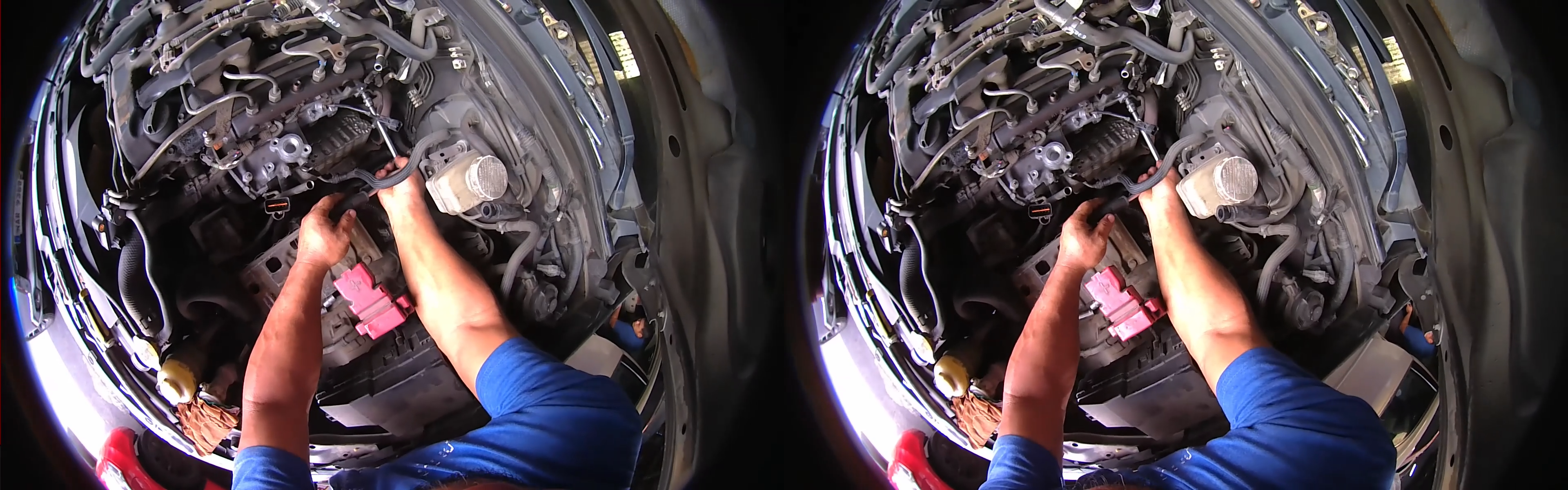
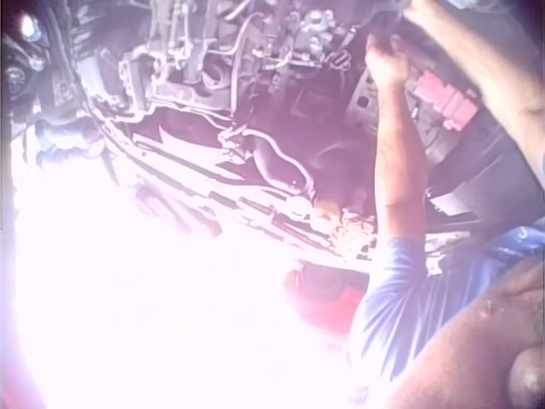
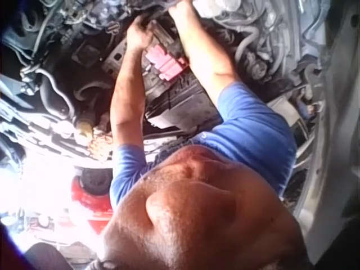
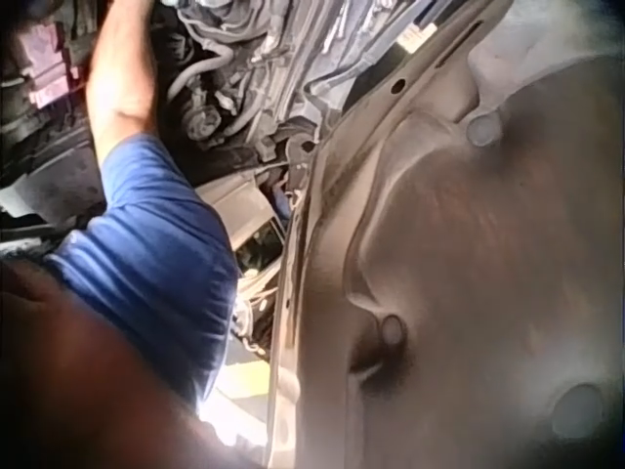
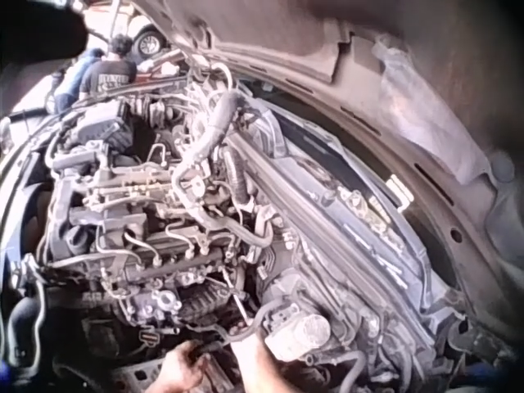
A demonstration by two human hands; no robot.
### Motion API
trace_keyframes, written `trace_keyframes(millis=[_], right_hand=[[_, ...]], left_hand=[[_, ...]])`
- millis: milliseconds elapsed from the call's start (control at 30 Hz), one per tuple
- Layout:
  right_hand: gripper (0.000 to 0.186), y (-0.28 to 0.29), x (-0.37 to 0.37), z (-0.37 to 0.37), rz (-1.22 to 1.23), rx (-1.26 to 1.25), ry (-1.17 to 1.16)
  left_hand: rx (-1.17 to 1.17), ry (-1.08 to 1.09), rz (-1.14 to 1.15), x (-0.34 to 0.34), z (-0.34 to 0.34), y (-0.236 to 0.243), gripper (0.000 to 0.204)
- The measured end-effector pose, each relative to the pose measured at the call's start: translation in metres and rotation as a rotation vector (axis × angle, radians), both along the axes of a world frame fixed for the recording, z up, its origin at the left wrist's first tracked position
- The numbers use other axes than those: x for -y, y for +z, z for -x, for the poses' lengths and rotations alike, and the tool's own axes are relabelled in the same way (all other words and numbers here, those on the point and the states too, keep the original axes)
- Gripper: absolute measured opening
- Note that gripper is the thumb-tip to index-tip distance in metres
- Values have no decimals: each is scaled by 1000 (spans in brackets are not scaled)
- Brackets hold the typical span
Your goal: Installing or repairing components within a car engine bay using hand tools.
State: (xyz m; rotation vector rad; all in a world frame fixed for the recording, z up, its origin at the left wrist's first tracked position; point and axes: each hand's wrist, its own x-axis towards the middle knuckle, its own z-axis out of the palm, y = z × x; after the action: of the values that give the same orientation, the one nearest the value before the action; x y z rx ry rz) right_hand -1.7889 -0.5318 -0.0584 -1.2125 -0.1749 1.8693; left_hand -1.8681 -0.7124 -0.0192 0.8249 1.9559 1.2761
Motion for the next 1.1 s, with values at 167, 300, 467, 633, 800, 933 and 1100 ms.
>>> trace_keyframes(millis=[167,300,467,633,800,933,1100], right_hand=[[11,3,13,9,16,8,0],[7,4,7,5,-11,-7,19],[10,9,15,14,-12,24,9],[12,1,9,8,-34,14,22],[15,1,6,6,1,24,40],[15,3,7,10,-24,44,24],[16,1,3,6,-20,44,35]], left_hand=[[2,16,42,8,8,0,38],[-28,7,29,5,7,7,39],[-58,1,63,10,12,11,40],[21,6,78,5,8,10,39],[-32,13,66,4,8,10,42],[-22,31,50,5,7,12,42],[34,21,57,2,7,19,41]])
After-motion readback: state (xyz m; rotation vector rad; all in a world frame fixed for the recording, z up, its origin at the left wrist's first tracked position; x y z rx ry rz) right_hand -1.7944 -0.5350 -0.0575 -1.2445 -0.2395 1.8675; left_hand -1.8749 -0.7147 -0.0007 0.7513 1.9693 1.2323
